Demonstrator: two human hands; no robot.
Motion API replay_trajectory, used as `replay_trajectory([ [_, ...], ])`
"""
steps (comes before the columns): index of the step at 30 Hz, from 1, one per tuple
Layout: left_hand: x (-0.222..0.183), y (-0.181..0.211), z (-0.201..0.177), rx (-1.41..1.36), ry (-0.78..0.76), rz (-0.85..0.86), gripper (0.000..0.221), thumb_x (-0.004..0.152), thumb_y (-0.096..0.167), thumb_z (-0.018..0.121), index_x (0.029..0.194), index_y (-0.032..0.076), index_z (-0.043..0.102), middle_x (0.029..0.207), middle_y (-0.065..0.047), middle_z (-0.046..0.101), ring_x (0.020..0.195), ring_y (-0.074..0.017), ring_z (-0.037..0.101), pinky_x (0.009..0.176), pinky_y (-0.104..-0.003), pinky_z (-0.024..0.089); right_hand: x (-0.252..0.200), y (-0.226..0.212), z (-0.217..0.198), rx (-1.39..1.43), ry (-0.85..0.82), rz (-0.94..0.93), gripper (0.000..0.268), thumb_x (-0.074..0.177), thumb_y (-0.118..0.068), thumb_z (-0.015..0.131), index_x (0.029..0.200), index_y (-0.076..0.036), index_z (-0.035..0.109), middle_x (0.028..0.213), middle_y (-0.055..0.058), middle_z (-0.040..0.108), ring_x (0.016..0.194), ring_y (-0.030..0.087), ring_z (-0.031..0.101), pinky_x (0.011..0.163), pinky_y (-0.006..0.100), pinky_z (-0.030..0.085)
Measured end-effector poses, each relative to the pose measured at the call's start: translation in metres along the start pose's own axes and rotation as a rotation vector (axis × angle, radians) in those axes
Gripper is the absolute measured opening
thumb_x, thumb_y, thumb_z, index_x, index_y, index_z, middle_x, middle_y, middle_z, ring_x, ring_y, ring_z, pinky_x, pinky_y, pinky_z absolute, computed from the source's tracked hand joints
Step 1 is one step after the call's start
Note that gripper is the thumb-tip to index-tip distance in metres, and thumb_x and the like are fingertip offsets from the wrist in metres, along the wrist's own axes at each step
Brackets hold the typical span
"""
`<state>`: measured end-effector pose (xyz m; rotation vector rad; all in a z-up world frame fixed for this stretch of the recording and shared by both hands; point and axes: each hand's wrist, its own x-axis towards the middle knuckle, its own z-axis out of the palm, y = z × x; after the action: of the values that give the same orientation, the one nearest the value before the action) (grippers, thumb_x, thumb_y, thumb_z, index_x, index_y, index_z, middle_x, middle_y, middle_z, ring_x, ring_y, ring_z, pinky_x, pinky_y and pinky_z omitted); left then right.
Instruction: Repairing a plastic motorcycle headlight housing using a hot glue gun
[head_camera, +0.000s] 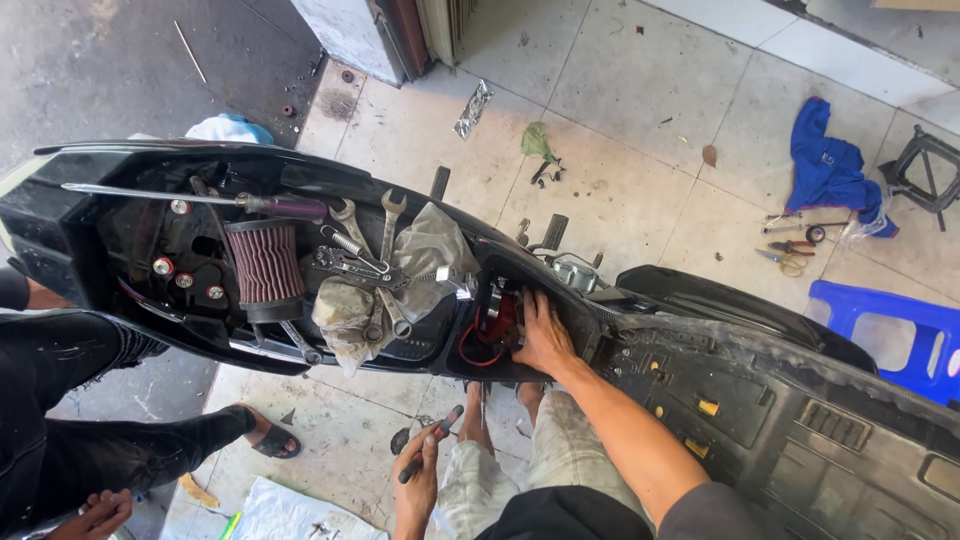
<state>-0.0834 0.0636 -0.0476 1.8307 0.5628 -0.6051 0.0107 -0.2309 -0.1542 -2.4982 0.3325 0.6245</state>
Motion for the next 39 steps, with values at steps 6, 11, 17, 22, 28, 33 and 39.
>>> replay_trajectory([
  [6,0.011,0.044,0.009,-0.03,-0.066,0.083,0.037,0.098,0.027,0.059,0.114,0.001,0.079,0.106,-0.011,0.081,0.091,-0.0202,0.071,0.084,-0.031,0.055,0.0,-0.019,-0.013,-0.006,-0.009,0.061,0.125,0.052,-0.01,0.093,0.156,-0.003,0.024,0.148,0.024,0.033,0.112,0.052,0.056,0.095,0.056,0.054],
  [11,0.014,0.03,0.011,-0.039,-0.051,0.093,0.039,0.098,0.029,0.058,0.115,0.001,0.079,0.114,-0.013,0.079,0.103,-0.0228,0.071,0.093,-0.033,0.053,0.018,-0.006,-0.015,0.007,-0.1,0.084,0.126,0.052,-0.011,0.094,0.157,-0.004,0.024,0.153,0.026,0.03,0.116,0.052,0.055,0.097,0.055,0.054],
  [17,0.002,0.03,0.01,0.021,-0.036,0.015,0.039,0.097,0.032,0.06,0.113,0.002,0.08,0.097,-0.01,0.081,0.079,-0.0176,0.067,0.074,-0.029,0.053,0.018,-0.028,-0.038,-0.115,-0.027,0.045,0.067,0.072,-0.024,0.087,0.126,-0.001,0.055,0.122,0.019,0.055,0.09,0.035,0.064,0.082,0.045,0.057],
  [22,-0.005,0.027,0.008,0.036,-0.038,-0.04,0.039,0.097,0.031,0.059,0.116,0.004,0.08,0.105,-0.009,0.083,0.09,-0.0184,0.072,0.083,-0.03,0.055,0.024,-0.049,-0.001,-0.16,0.022,0.051,0.048,0.076,-0.034,0.087,0.108,-0.002,0.07,0.117,0.018,0.063,0.102,0.034,0.063,0.085,0.05,0.056],
  [28,-0.009,0.013,-0.001,0.029,-0.017,-0.004,0.038,0.097,0.029,0.06,0.116,0.002,0.079,0.109,-0.011,0.083,0.098,-0.0207,0.074,0.091,-0.032,0.056,0.036,-0.039,0.011,-0.234,0.258,-0.224,0.018,0.083,-0.004,0.062,0.099,0.0,0.07,0.108,0.019,0.067,0.085,0.035,0.069,0.072,0.047,0.061],
  [33,-0.014,0.037,-0.001,-0.145,-0.014,-0.085,0.047,0.101,0.03,0.051,0.117,-0.005,0.077,0.105,-0.015,0.08,0.101,-0.0242,0.07,0.094,-0.037,0.053,0.01,-0.019,-0.014,-0.144,0.49,-0.429,0.029,0.076,-0.016,0.08,0.102,-0.005,0.074,0.097,0.007,0.072,0.066,0.016,0.067,0.055,0.025,0.057],
  [39,-0.003,0.063,0.021,-0.621,-0.202,-0.262,0.038,0.109,0.03,0.045,0.114,-0.001,0.065,0.049,0.006,0.032,0.041,-0.004,0.021,0.041,-0.025,0.013,-0.013,-0.038,-0.058,0.336,0.37,-0.079,0.03,0.081,-0.01,0.075,0.11,-0.002,0.073,0.095,0.013,0.074,0.068,0.025,0.07,0.061,0.035,0.056],
])
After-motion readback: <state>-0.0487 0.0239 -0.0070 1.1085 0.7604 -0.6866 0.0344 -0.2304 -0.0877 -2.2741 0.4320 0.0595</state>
